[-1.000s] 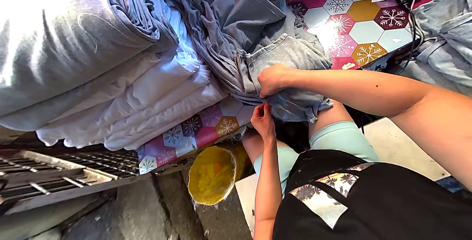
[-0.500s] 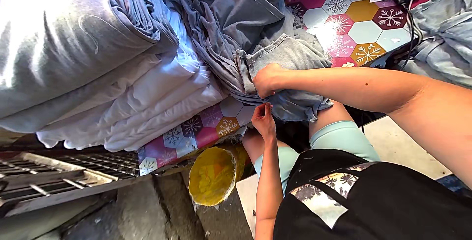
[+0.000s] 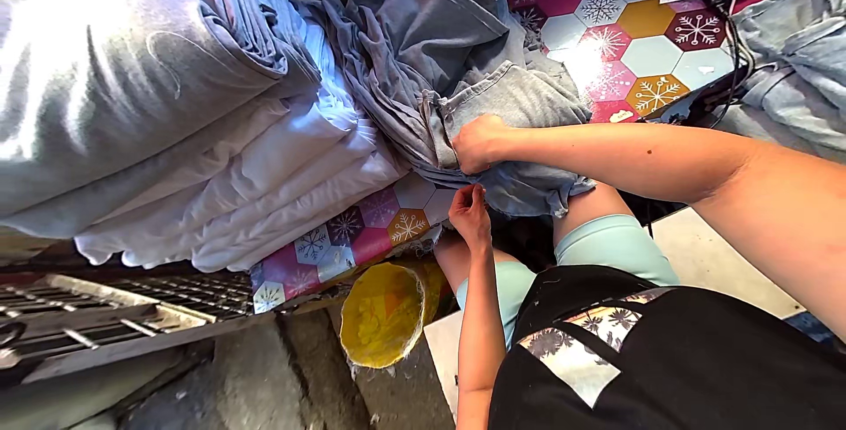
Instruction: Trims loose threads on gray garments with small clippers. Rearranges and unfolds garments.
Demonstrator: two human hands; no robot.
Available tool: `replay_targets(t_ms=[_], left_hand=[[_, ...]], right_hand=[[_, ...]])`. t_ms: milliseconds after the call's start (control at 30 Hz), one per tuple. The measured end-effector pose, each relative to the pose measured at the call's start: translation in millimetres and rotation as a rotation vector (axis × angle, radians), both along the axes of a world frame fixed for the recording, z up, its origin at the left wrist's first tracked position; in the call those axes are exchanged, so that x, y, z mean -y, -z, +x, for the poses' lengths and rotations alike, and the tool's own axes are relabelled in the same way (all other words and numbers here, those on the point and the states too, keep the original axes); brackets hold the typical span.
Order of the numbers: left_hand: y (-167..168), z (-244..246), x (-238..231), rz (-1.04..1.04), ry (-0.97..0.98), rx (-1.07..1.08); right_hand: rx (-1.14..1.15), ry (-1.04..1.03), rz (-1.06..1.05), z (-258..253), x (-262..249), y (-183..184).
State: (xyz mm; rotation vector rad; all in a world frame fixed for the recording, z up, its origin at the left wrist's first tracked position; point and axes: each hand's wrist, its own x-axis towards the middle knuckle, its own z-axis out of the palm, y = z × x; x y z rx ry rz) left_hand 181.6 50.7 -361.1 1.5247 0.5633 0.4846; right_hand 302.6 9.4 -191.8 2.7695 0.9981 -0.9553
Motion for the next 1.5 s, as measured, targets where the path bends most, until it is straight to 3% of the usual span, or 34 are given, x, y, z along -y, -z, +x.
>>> replay_targets(t_ms=[100,200,267,333,367,533,667,867,967,1100,1200,1267,1333,1400,1467,1500], left_hand=[[-5,-26,-34,0.184,0.022,-0.123],[10,-88,-99,0.350,-0.263,-0.307],[22,-127,-122,0.238,-0.552,-0.386],[28,-136,-113,0.117,-0.722,-0.375],[30,-130,-96,0.103,-0.676,-0.370],[52,-48,0,0.035,0.125,-0.350],[65,-21,22,0.057,0.283,-0.350],[-1,-47,31,-0.338,0.243,-0.229],[-19,-53,35,-0.406,0.227,-0.177],[-22,-59,42,-0.228,0.301,-0.069],[-16,-53,47,-0.012,0.165,-0.001],[-17,-46,42,0.014,0.059,0.090],[-25,-39,34,-0.095,0.016,0.135],[-37,-31,22,-0.252,0.102,0.054],[-45,-22,18,-0.406,0.164,-0.042],[-46,-18,18,-0.425,0.182,-0.068]], right_hand=[[-0.021,0.001,0.019,3,19,-5],[-0.039,0.055,0.034,9,60,0],[-0.058,0.122,0.062,10,91,18],[-0.066,0.167,0.169,7,120,50],[-0.074,0.194,0.266,3,132,68],[-0.224,0.415,0.773,-38,161,135],[-0.204,0.471,1.048,-76,168,166],[0.086,0.132,1.196,-103,164,204],[0.166,0.122,1.380,-105,151,204],[0.240,0.193,1.425,-102,143,188],[0.305,0.220,1.271,-96,144,175],[0.091,0.287,1.224,-83,152,157],[-0.335,0.386,1.290,-66,161,138],[-0.750,0.566,1.366,-50,167,120],[-0.860,0.827,1.289,-31,170,110],[-0.743,0.894,1.204,-20,171,113]])
